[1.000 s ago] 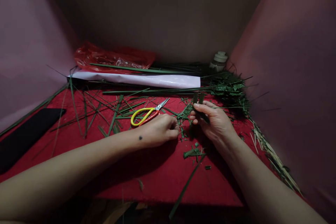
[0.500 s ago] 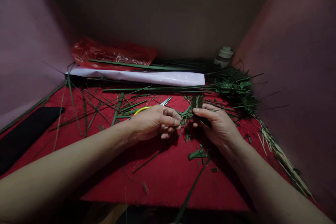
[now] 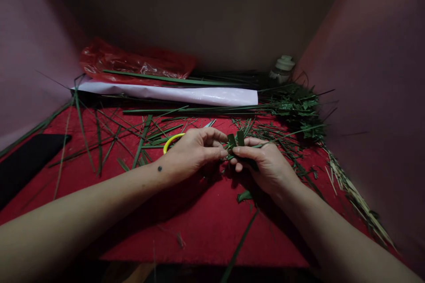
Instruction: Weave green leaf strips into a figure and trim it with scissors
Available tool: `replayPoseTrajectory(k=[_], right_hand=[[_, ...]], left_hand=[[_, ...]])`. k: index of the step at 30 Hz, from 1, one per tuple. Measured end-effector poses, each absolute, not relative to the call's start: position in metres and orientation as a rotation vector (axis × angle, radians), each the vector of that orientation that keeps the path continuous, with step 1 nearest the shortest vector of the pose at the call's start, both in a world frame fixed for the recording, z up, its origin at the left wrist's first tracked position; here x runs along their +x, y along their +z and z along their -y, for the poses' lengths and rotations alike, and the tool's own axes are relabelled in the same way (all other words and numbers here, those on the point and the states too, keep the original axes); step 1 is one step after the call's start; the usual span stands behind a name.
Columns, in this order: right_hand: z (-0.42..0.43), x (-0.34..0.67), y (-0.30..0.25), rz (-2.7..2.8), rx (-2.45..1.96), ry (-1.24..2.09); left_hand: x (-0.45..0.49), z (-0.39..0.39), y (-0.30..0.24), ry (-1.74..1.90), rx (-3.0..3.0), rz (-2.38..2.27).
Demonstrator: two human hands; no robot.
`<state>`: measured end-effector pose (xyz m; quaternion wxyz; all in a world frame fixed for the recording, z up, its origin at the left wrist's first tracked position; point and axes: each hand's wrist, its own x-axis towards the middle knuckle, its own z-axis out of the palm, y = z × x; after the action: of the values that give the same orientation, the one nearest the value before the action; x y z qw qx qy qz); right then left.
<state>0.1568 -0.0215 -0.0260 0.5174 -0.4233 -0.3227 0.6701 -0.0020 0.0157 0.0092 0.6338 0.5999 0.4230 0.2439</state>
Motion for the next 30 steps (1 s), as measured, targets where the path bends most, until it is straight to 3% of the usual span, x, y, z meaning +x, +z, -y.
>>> replayPoseTrajectory(k=[30], right_hand=[[0.0196,0.1558,-0.0292,0.764,-1.078,1.585]], left_hand=[[-0.0023,-0.0199,0.0085,0.347,1.469,-1.050]])
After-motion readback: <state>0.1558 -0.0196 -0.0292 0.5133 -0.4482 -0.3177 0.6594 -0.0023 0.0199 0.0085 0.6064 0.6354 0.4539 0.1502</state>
